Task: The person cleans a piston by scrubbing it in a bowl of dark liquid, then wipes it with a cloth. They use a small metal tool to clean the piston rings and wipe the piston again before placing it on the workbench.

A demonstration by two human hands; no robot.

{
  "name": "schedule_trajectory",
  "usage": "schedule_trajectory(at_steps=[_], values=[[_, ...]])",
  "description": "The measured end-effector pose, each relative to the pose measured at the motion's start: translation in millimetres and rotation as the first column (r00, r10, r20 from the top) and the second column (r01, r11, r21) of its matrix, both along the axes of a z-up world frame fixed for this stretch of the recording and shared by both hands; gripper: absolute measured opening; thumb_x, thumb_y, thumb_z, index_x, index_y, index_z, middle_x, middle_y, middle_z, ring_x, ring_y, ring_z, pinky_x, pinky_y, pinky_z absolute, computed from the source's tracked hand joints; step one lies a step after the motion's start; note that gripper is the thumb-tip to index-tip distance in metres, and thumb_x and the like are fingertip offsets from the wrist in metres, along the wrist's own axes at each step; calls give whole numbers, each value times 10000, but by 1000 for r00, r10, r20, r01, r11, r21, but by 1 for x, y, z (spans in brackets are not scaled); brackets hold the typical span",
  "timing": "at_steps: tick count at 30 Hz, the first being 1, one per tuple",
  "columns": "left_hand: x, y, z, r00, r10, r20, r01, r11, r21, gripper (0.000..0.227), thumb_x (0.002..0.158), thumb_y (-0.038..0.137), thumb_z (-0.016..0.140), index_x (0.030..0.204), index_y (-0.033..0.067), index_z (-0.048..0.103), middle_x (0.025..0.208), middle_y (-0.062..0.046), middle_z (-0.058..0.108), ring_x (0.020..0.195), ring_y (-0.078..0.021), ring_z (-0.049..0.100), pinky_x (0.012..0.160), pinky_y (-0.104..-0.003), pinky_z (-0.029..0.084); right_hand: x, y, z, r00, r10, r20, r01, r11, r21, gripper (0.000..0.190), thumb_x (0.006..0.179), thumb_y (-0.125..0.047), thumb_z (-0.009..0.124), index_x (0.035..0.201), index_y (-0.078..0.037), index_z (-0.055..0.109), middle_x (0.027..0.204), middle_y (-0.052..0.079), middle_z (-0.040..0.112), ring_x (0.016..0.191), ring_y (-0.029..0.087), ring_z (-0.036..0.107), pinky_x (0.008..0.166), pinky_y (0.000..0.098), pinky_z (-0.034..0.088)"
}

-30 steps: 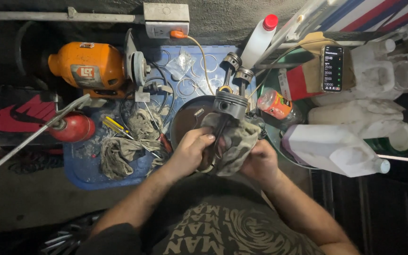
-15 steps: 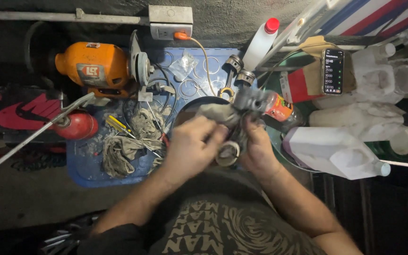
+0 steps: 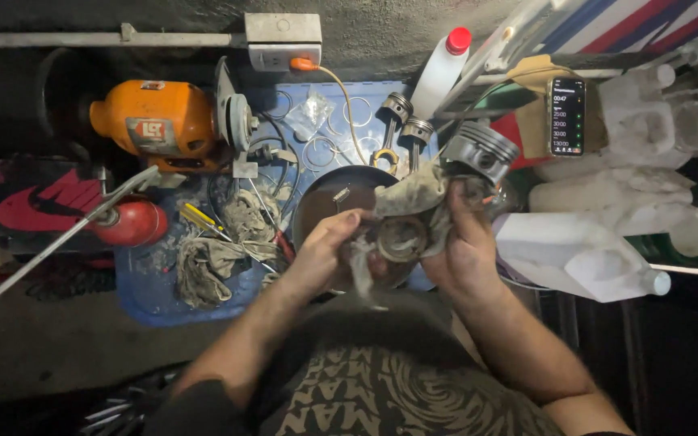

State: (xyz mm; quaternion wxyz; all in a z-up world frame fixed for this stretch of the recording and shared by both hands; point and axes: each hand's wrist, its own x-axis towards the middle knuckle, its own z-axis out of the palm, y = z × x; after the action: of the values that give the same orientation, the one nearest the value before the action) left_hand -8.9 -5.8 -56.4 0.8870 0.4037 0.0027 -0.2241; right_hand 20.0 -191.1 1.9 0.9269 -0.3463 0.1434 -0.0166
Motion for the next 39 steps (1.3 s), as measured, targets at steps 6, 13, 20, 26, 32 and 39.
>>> schedule_trajectory(at_steps=[6, 13, 20, 26, 32, 39], values=[[-14, 8, 24, 996, -88, -3, 87, 993, -79, 362, 844, 227, 723, 1075, -42, 649, 799, -175, 643, 705, -227, 703, 508, -355, 607, -3, 12, 45, 1000, 3, -26, -7, 986, -164, 360, 1082, -250, 460, 1252, 0, 655, 1264, 133, 695, 1231, 223, 622, 1156, 461, 456], [-16, -11, 27, 926, 200, 320, -191, 980, -61, 275, 918, 271, 641, 944, -2, 645, 1290, -253, 500, 1256, -344, 495, 1088, -493, 402, -1, 22, 57, 972, -17, -234, 45, 992, 118, 464, 1003, -370, 557, 1241, 12, 670, 1248, 199, 694, 1196, 337, 660, 1096, 528, 492], [-1, -25, 52, 299, -144, 943, -767, 551, 328, 444, 1054, 421, 474, 1147, 8, 606, 1465, -290, 480, 1387, -551, 451, 1110, -637, 393, -6, 0, 9, 945, 54, -323, -7, 989, 145, 473, 1013, -366, 557, 1229, 40, 668, 1238, 230, 691, 1164, 360, 668, 1054, 533, 508], [6, -27, 43, 283, -257, 924, -833, 412, 369, 662, 1036, 597, 364, 1130, -25, 569, 1417, -350, 497, 1377, -606, 423, 1061, -704, 402, -12, 19, 28, 954, 142, -264, -102, 982, 158, 545, 1012, -423, 502, 1314, 13, 625, 1312, 225, 659, 1176, 355, 661, 980, 517, 537], [-10, -26, 57, 310, -246, 918, -782, 483, 393, 444, 991, 483, 548, 993, 39, 553, 1526, -328, 412, 1398, -583, 434, 1064, -658, 435, -13, 13, 20, 956, -64, -287, 42, 996, -80, 458, 1041, -344, 529, 1249, 41, 664, 1212, 193, 704, 1104, 261, 685, 1027, 431, 525], [-16, 2, 20, 645, 288, 708, -714, 557, 424, 248, 903, 299, 706, 804, 91, 613, 1338, -165, 534, 1170, -350, 576, 1016, -462, 462, -18, 52, 82, 935, -278, -220, 63, 741, -668, 725, 1017, -387, 557, 1504, 93, 315, 1535, 310, 404, 1477, 398, 333, 1235, 551, 217]])
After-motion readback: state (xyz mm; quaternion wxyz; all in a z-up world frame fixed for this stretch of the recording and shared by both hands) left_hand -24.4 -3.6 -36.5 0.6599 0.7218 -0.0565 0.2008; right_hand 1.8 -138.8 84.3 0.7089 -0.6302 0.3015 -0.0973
